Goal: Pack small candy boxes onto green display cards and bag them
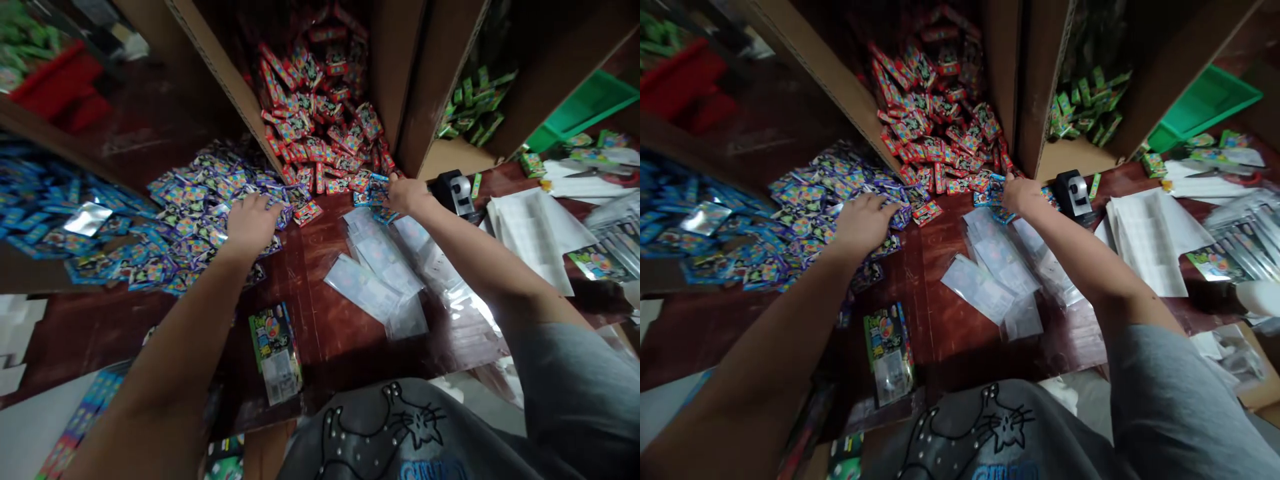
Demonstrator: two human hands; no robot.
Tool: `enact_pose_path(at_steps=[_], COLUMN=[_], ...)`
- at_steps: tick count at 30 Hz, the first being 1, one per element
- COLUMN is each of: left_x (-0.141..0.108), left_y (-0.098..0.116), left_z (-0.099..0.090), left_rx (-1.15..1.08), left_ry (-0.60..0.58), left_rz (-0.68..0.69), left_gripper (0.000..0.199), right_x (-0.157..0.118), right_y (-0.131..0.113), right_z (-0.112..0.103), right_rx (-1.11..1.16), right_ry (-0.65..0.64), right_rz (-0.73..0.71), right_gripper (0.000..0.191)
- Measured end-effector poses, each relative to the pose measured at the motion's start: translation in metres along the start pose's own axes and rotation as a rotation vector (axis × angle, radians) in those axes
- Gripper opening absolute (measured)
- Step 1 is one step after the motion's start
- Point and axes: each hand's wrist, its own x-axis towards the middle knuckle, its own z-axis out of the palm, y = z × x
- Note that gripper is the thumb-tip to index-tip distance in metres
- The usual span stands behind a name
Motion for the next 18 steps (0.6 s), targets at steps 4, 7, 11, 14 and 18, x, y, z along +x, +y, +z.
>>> enact_pose_path(at_steps=[4, 7, 11, 14, 18], left_x=[0.006, -0.002, -0.009, -0.017, -0.044], left_y=[-0.007, -0.009, -0.010, -0.005, 0.033], left_z=[-0.003, -0.002, -0.006, -0.013, -0.010], left_rx=[0.126, 0.161, 0.230, 0.131, -0.084], left_ry=[-0.041, -0.035, -0.054, 0.044, 0.273], left_rz=[0.091, 0.114, 0.093, 0.084, 0.184], left_gripper=[0.048, 0.050, 0.050, 0.051, 0.047], right_x=[-0.004, -0.032, -0.098, -0.157, -0.219], right_y=[0.012, 0.035, 0.073, 0.096, 0.112], right_z=[0.003, 0.002, 0.010, 0.032, 0.070], right_rx=[0.072, 0.176, 0.292, 0.277, 0.208], right_ry=[0.043, 0.130, 0.025, -0.143, -0.208], right_rz=[-0.058, -0.224, -0.699, -0.853, -0.732], right_gripper=[0.085, 0.082, 0.059, 0.049, 0.042])
